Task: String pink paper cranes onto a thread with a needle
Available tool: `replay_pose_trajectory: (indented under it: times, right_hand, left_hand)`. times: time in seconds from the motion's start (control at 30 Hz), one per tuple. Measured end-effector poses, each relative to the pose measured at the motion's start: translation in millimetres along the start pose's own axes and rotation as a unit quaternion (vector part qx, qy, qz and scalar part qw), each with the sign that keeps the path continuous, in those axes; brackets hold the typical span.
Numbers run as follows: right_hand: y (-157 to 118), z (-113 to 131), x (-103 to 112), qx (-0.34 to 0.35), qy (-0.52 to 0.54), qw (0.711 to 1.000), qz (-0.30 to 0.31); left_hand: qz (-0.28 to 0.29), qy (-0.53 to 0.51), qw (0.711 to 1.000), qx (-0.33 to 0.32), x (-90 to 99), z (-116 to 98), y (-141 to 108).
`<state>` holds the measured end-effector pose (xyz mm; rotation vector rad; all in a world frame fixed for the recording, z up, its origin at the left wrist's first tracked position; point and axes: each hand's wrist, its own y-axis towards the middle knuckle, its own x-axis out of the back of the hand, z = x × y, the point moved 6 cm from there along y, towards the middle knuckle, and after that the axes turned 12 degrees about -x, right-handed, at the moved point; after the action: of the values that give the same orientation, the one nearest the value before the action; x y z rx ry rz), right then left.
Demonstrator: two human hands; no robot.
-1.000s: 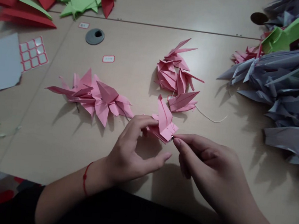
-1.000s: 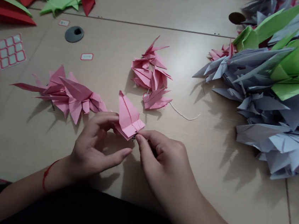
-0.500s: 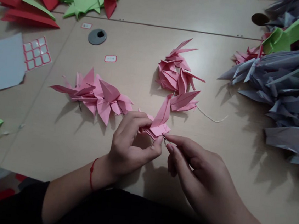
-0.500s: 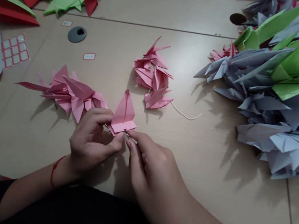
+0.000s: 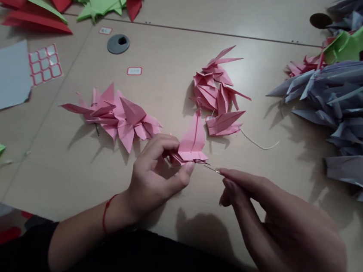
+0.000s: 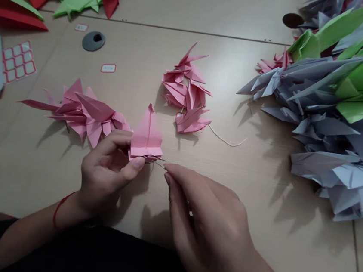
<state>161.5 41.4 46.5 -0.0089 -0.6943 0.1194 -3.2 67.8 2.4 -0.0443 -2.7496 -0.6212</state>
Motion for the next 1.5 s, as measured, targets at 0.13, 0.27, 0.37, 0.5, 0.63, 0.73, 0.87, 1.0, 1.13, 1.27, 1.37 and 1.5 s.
replay_pose_trajectory:
  times: [0.13, 0.27, 0.37, 0.5, 0.63, 0.73, 0.87, 1.0, 1.13, 1.27, 1.37, 1.5]
  right_hand:
    - [-3, 6, -5, 0.041, -0.044, 0.998, -0.028]
    - [-9, 11, -12, 0.107, -0.095, 0.987, -0.066]
    - [-13, 12, -16, 0.131, -0.118, 0.980, -0.086]
    - [-17, 12, -18, 0.117, -0.111, 0.983, -0.091]
    - [-18, 12, -20, 0.121, -0.114, 0.982, -0.093]
    - [-18, 9, -22, 0.155, -0.120, 0.976, -0.096]
    - [-20, 6, -23, 0.201, -0.135, 0.963, -0.117]
    - [-20, 8, -25, 0.207, -0.136, 0.962, -0.112]
    - [-19, 8, -24, 0.198, -0.111, 0.965, -0.133]
    - [-20, 10, -26, 0.213, -0.104, 0.962, -0.132]
    - [-19, 13, -22, 0.191, -0.118, 0.963, -0.151]
    - [-17, 16, -18, 0.154, -0.130, 0.967, -0.157]
  left_hand:
    - [-0.001, -0.004, 1.000, -0.002, 0.7, 0, -1]
    - [-0.004, -0.006, 1.000, -0.009, 1.1, -1, -1]
    - [-0.007, -0.008, 1.000, -0.007, 1.4, -3, -1]
    - [-0.008, -0.019, 1.000, 0.008, 1.2, -1, -2]
    - [-0.012, -0.022, 1.000, 0.011, 1.3, -1, -2]
    - [-0.009, -0.018, 1.000, 0.005, 1.1, -3, -2]
    - [-0.008, -0.016, 1.000, -0.003, 1.3, -4, -1]
    - [-0.018, -0.037, 0.999, 0.009, 1.7, -1, -2]
    - [-0.023, -0.063, 0.998, 0.017, 0.8, 0, -2]
    - [-0.034, -0.083, 0.995, 0.037, 0.1, -1, -1]
    - [-0.040, -0.098, 0.993, 0.058, -0.7, 0, -1]
    - [-0.041, -0.116, 0.989, 0.085, -2.0, 2, -2]
